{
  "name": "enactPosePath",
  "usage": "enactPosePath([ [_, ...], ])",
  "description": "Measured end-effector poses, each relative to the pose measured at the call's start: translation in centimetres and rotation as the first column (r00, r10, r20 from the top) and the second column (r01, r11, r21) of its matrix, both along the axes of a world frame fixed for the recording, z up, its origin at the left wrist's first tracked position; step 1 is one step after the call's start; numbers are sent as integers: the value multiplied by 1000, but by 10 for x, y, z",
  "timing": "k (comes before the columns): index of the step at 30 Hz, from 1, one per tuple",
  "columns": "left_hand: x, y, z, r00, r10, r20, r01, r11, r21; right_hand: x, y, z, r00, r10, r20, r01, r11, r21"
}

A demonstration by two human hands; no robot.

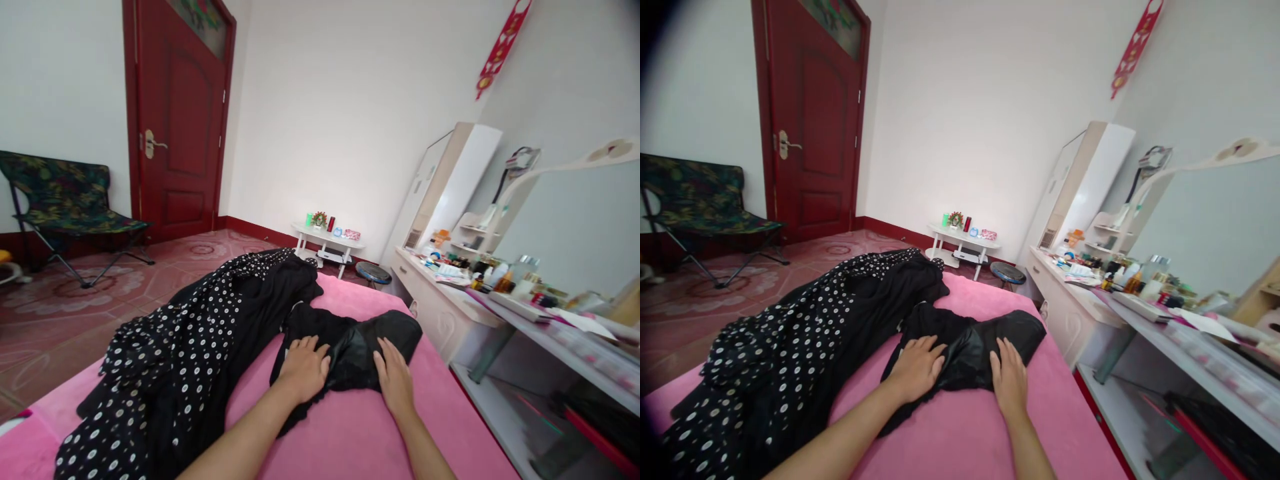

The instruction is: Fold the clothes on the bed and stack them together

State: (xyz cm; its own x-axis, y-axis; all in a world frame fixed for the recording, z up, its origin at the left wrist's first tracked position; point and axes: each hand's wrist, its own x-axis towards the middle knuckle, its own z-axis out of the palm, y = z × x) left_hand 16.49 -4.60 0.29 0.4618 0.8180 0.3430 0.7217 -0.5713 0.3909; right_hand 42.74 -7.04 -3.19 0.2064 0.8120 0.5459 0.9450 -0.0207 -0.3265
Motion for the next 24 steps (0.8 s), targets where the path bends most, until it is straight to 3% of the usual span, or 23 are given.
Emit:
enactPosePath([
  [6,-4,2,3,996,-70,-62,66,996,-56,6,4,-6,999,41,-29,-39,997,61],
  [13,-8,-2,7,993,-64,101,69,997,-39,16,7,-12,983,115,-143,-98,988,116],
  [24,-5,-14,18,903,-292,314,289,956,59,19,8,-15,974,153,-169,-133,983,126],
])
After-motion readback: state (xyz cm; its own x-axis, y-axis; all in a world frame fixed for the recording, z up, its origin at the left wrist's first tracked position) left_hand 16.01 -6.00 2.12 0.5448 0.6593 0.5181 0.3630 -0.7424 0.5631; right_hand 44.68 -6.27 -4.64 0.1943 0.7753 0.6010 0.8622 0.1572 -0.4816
